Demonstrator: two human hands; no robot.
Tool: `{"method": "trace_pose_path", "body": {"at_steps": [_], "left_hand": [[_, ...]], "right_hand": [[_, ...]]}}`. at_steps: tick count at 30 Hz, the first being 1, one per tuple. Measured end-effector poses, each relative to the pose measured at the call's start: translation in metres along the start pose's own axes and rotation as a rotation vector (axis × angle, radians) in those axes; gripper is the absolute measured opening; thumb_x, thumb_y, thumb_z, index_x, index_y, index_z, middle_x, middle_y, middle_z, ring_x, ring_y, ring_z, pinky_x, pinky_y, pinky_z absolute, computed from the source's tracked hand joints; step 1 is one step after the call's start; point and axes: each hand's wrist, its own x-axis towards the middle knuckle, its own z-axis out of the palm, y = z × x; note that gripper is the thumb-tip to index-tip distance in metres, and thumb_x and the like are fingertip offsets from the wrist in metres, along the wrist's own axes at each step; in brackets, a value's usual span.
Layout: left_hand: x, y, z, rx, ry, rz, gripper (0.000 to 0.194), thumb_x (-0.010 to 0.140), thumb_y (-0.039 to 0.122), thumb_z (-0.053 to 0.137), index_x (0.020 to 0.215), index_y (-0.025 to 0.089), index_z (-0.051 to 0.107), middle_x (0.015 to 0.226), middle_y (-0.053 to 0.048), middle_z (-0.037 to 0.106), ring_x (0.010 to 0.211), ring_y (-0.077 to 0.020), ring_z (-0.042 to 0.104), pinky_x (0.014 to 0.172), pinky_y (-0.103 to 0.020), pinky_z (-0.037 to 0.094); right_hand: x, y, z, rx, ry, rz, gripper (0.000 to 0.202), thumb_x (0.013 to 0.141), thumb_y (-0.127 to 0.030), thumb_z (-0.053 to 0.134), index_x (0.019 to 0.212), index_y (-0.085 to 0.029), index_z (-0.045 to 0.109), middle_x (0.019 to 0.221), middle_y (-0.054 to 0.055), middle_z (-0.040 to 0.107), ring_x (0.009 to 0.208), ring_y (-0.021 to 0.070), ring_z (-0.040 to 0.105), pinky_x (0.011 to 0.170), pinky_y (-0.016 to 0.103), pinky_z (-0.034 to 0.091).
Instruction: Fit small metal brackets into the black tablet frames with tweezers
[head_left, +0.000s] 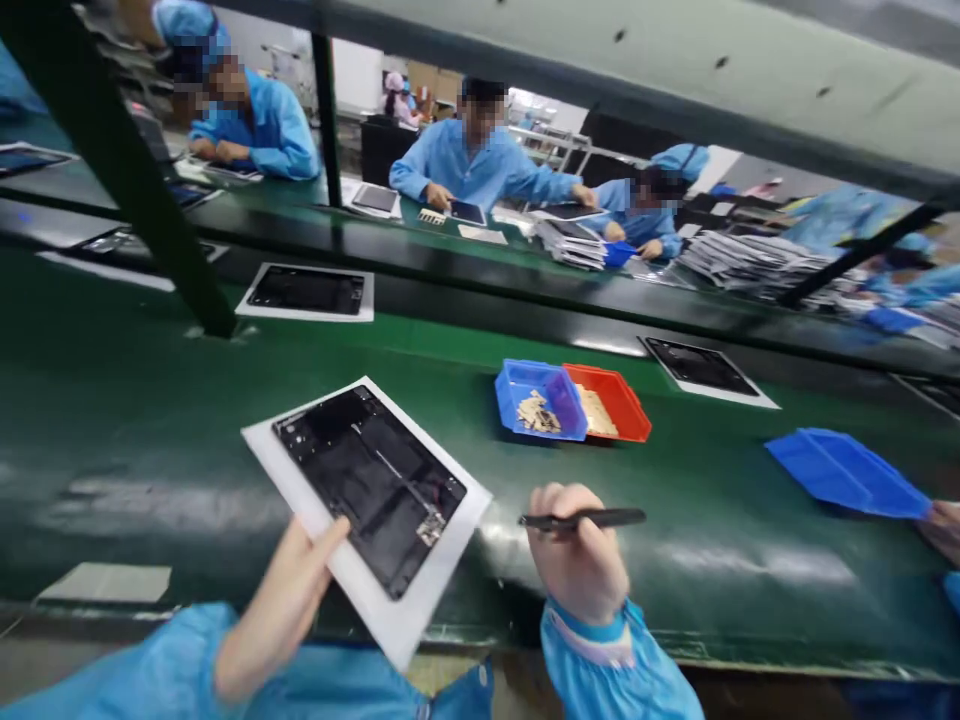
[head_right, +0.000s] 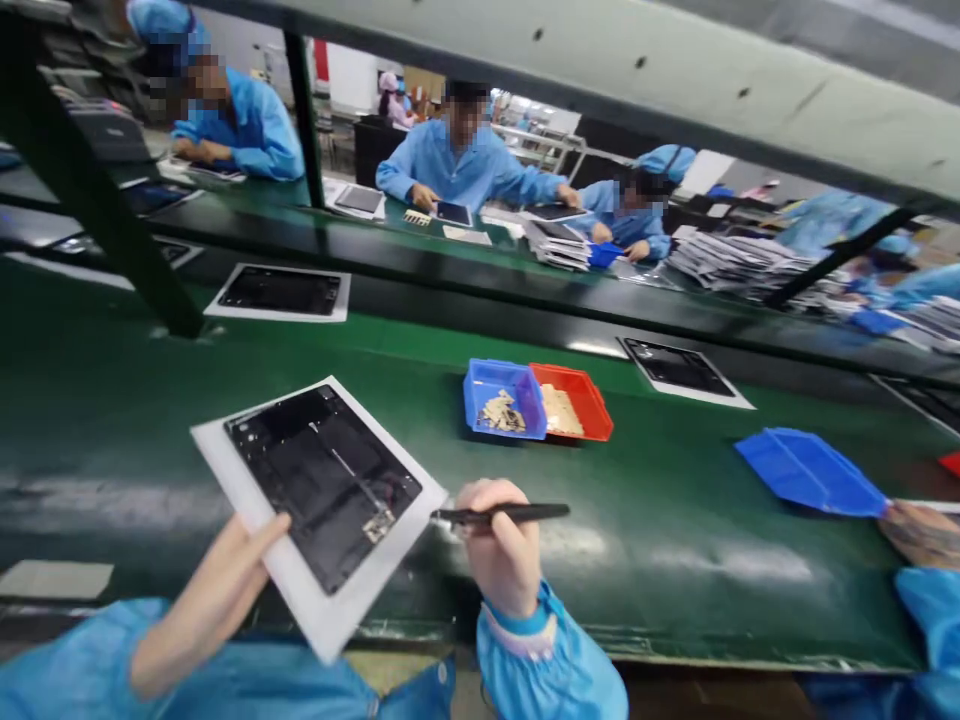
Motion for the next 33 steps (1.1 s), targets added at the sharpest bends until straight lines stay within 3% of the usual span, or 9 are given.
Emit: {"method": "trace_pose_path", "body": {"at_steps": [6,9,11,13,14,16,18,24,33], "left_hand": [[-0.054,-0.039,-0.014,-0.003,-0.221,-0.330,0.063,0.069,0.029,0.066,0.127,0.020,0.044,0.132,-0.009,0.045,0.133,-0.0211,0.027,0.102,-0.028,0.035],[-0.053,-0.019,-0.025,0.190,-0.421,-0.546,0.053,0.069,0.029,0.062,0.120,0.018,0.050,0.131,-0.008,0.046,0.123,-0.0163,0.042,0.091,-0.020,0.040],[-0.038,0.008,-0.031,0.463,-0.637,-0.633,0.035,0.077,0.027,0.051,0.110,0.014,0.054,0.111,-0.010,0.059,0.094,-0.0135,0.060,0.067,-0.019,0.045],[-0.010,0.038,-0.036,0.824,-0.831,-0.396,0.026,0.084,0.026,0.039,0.094,0.012,0.058,0.080,-0.007,0.064,0.064,-0.0131,0.059,0.052,-0.021,0.039],[0.009,0.052,-0.037,0.996,-0.842,-0.091,0.025,0.085,0.026,0.038,0.090,0.013,0.059,0.071,-0.004,0.062,0.062,-0.0127,0.057,0.057,-0.023,0.041],[0.052,0.075,-0.039,1.323,-0.567,0.654,0.026,0.086,0.030,0.040,0.079,0.013,0.058,0.081,-0.006,0.060,0.077,-0.0169,0.055,0.073,-0.031,0.041],[0.094,0.088,-0.038,1.557,-0.349,0.925,0.026,0.085,0.037,0.047,0.088,0.013,0.058,0.089,-0.007,0.058,0.084,-0.0199,0.051,0.076,-0.034,0.040],[0.141,0.084,-0.032,1.689,-0.444,0.988,0.022,0.086,0.034,0.048,0.084,0.015,0.060,0.089,-0.005,0.055,0.079,-0.0185,0.047,0.074,-0.033,0.039],[0.139,0.094,-0.043,1.388,-0.578,0.907,0.007,0.079,0.017,0.051,0.076,0.015,0.057,0.098,-0.001,0.056,0.088,-0.0133,0.049,0.083,-0.031,0.036]], "right_hand": [[-0.011,-0.009,0.052,-0.067,-0.110,0.159,0.019,0.089,-0.032,0.044,0.086,-0.018,0.057,0.057,0.002,0.042,0.055,0.0120,0.042,0.049,0.023,0.034],[-0.004,-0.004,0.064,-0.109,-0.077,0.238,0.022,0.089,-0.035,0.044,0.082,-0.019,0.057,0.056,0.002,0.041,0.054,0.0120,0.043,0.048,0.023,0.035],[0.005,0.003,0.073,-0.132,-0.019,0.302,0.022,0.087,-0.035,0.046,0.079,-0.018,0.057,0.055,0.003,0.040,0.053,0.0117,0.044,0.048,0.023,0.036],[0.018,0.017,0.084,-0.126,0.051,0.371,0.021,0.085,-0.036,0.050,0.076,-0.017,0.056,0.055,0.002,0.042,0.052,0.0110,0.045,0.047,0.022,0.036],[0.025,0.026,0.090,-0.100,0.085,0.402,0.021,0.083,-0.036,0.052,0.076,-0.017,0.055,0.056,0.002,0.043,0.051,0.0102,0.045,0.047,0.022,0.036],[0.040,0.051,0.102,-0.016,0.143,0.446,0.021,0.079,-0.037,0.056,0.077,-0.015,0.054,0.059,0.002,0.047,0.052,0.0085,0.046,0.048,0.020,0.037],[0.053,0.082,0.109,0.037,0.192,0.434,0.023,0.077,-0.036,0.059,0.079,-0.014,0.054,0.062,0.001,0.050,0.054,0.0075,0.047,0.051,0.019,0.038],[0.056,0.153,0.098,-0.213,0.252,0.361,0.025,0.082,-0.037,0.058,0.084,-0.013,0.055,0.066,0.001,0.054,0.060,0.0092,0.051,0.058,0.022,0.040],[0.050,0.158,0.083,-0.476,0.192,0.324,0.016,0.087,-0.031,0.054,0.085,-0.015,0.057,0.067,0.001,0.054,0.061,0.0092,0.053,0.059,0.022,0.043]]}}
